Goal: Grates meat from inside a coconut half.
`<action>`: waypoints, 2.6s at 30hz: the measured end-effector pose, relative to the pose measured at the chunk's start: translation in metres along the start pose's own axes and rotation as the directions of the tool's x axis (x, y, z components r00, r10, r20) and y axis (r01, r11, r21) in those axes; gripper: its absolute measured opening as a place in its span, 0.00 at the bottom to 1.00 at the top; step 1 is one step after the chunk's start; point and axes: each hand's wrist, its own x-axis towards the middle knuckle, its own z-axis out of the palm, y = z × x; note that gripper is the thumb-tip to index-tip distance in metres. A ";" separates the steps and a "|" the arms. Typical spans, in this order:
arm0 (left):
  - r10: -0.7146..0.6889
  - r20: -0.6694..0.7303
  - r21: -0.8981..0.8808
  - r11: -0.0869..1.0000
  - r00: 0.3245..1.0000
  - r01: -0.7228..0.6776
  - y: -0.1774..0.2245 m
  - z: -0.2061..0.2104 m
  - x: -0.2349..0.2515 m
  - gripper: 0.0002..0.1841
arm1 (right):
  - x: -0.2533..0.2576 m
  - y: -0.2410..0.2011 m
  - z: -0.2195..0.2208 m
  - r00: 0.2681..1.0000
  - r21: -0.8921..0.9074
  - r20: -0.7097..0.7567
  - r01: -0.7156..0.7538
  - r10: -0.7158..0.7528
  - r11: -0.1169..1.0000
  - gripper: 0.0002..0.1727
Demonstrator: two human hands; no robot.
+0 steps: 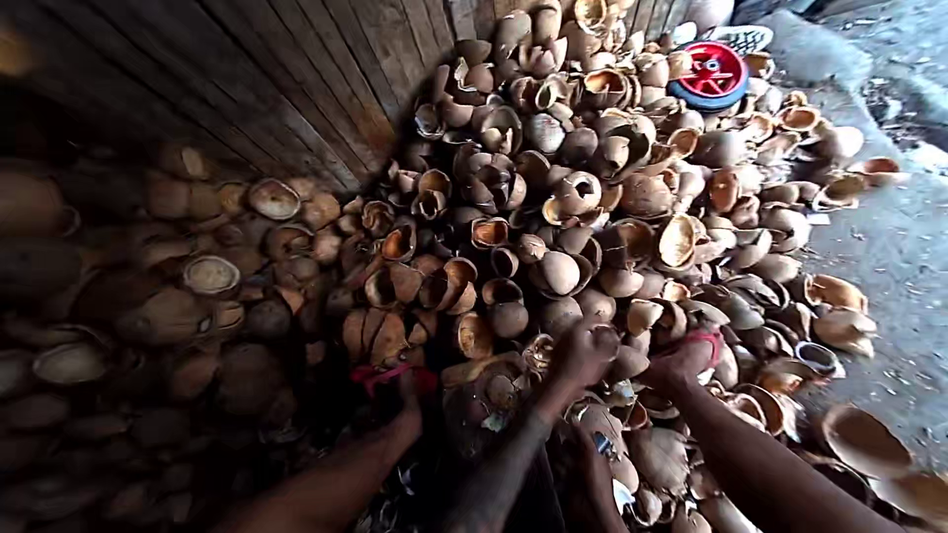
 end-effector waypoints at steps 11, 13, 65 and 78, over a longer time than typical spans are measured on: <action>-0.500 -0.321 0.451 0.666 0.805 0.594 -0.199 -0.155 0.036 0.32 | -0.020 -0.014 0.041 0.999 -0.028 -0.028 -0.028 0.027 0.999 0.11; -0.438 -0.349 0.371 0.748 0.829 0.551 -0.175 -0.179 0.019 0.32 | -0.025 -0.019 0.034 0.999 -0.046 -0.003 0.051 -0.052 0.998 0.10; -0.400 -0.406 0.001 0.899 0.822 0.439 -0.132 -0.107 -0.063 0.14 | -0.010 -0.013 0.090 0.973 -0.481 -0.030 0.185 -0.227 0.857 0.19; -0.067 -0.267 -0.018 0.998 0.961 0.064 -0.152 -0.089 -0.095 0.40 | -0.035 0.003 0.061 0.981 -0.329 -0.075 0.144 -0.178 0.933 0.15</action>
